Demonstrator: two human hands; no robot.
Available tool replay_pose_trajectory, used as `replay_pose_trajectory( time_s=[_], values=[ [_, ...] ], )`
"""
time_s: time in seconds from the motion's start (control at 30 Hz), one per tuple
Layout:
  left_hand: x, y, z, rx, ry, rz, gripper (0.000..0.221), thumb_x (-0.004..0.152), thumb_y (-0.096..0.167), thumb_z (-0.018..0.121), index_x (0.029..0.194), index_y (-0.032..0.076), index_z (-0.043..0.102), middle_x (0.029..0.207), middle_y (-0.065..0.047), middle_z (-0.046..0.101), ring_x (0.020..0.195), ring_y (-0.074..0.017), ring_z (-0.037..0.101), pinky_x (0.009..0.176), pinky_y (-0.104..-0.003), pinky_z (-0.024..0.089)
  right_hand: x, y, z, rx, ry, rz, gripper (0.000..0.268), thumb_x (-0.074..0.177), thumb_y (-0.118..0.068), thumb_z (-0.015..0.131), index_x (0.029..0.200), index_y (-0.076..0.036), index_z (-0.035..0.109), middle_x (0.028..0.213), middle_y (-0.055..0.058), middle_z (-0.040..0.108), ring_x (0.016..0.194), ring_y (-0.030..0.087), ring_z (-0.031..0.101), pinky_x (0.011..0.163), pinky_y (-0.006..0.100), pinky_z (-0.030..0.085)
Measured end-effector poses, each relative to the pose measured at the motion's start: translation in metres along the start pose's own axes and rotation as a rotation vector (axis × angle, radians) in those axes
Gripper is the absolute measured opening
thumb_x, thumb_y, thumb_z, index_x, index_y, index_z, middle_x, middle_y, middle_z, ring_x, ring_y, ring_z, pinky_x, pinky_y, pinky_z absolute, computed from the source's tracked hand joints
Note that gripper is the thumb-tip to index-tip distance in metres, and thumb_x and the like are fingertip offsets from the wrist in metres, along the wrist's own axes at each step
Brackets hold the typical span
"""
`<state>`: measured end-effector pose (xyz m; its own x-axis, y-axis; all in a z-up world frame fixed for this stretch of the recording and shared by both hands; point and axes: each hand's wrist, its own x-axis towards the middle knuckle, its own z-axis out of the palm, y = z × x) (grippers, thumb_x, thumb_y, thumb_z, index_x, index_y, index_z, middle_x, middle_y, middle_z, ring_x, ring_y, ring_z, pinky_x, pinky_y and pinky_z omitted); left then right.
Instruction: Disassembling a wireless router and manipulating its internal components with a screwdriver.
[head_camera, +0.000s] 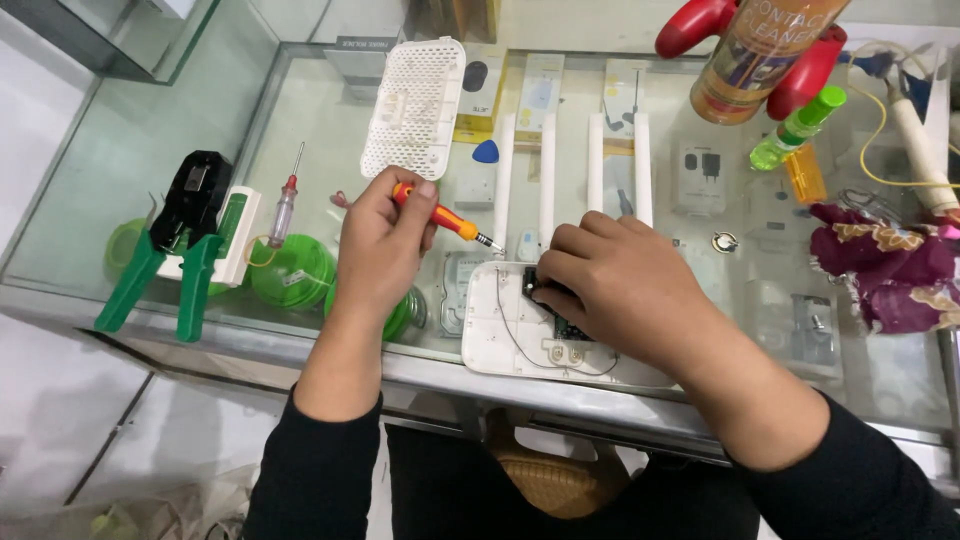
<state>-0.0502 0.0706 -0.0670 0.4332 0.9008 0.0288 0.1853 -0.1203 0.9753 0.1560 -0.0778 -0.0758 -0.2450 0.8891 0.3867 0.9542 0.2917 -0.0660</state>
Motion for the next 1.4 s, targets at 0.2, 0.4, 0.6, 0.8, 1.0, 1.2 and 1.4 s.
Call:
replay_pose_trajectory(
  time_s=[0.2,0.4,0.6,0.8,1.0,1.2,1.4],
  values=[
    [0.001,-0.017,-0.008,-0.037,-0.037,0.197,0.016,0.105,0.02,0.058,0.096,0.008,0.064,0.052,-0.005,0.051,0.044,-0.0123,0.046,0.046,-0.024,0.04,0.004,-0.011,0.006,0.019,-0.006,0.118,0.004,0.088,-0.023,0.074,0.089,-0.02,0.072,0.085,-0.005,0.066,0.084,0.018,0.063,0.069,0.032,0.051],
    [0.003,-0.019,-0.001,-0.054,-0.03,0.179,0.012,0.107,0.016,0.054,0.1,0.008,0.06,0.053,-0.004,0.046,0.044,-0.0113,0.041,0.045,-0.022,0.036,0.002,-0.003,-0.005,0.153,-0.026,0.115,0.006,0.088,-0.018,0.072,0.089,-0.015,0.067,0.085,0.002,0.065,0.087,0.025,0.065,0.07,0.036,0.052],
    [0.008,-0.029,-0.008,0.023,-0.018,0.208,0.012,0.109,0.012,0.054,0.103,0.005,0.062,0.053,-0.008,0.049,0.042,-0.0151,0.046,0.043,-0.025,0.039,-0.008,0.028,-0.061,0.412,-0.084,0.274,0.006,0.09,-0.012,0.068,0.093,-0.008,0.065,0.089,0.012,0.067,0.093,0.038,0.065,0.076,0.049,0.052],
    [0.003,-0.021,-0.011,0.043,-0.007,0.222,0.011,0.109,0.011,0.056,0.105,0.003,0.063,0.055,-0.008,0.05,0.044,-0.0154,0.046,0.045,-0.027,0.04,-0.041,0.072,-0.087,0.131,-0.284,0.853,0.015,0.091,-0.026,0.071,0.102,-0.016,0.075,0.096,0.007,0.075,0.092,0.037,0.069,0.079,0.052,0.052],
    [-0.002,-0.014,-0.01,0.122,0.006,0.26,0.01,0.109,0.01,0.06,0.103,0.004,0.066,0.055,-0.008,0.053,0.048,-0.0158,0.047,0.05,-0.028,0.042,-0.044,0.079,-0.081,0.03,-0.455,1.012,0.023,0.09,-0.04,0.069,0.103,-0.024,0.079,0.105,0.005,0.08,0.107,0.042,0.07,0.088,0.053,0.053],
    [-0.005,-0.006,-0.009,0.241,0.021,0.165,0.011,0.105,0.022,0.061,0.102,0.012,0.062,0.063,-0.001,0.058,0.057,-0.0086,0.05,0.06,-0.025,0.043,-0.044,0.075,-0.083,0.031,-0.314,0.964,0.024,0.102,-0.037,0.066,0.106,-0.019,0.081,0.088,0.005,0.078,0.079,0.025,0.068,0.065,0.044,0.046],
    [0.004,0.016,-0.007,-0.317,0.051,0.031,0.011,0.101,0.024,0.063,0.096,0.015,0.062,0.065,0.004,0.046,0.05,-0.0059,0.039,0.045,-0.02,0.025,-0.032,0.066,-0.072,0.299,-0.092,0.523,0.017,0.1,-0.015,0.066,0.113,-0.007,0.075,0.102,0.006,0.078,0.084,0.021,0.069,0.075,0.037,0.049]
  ],
)
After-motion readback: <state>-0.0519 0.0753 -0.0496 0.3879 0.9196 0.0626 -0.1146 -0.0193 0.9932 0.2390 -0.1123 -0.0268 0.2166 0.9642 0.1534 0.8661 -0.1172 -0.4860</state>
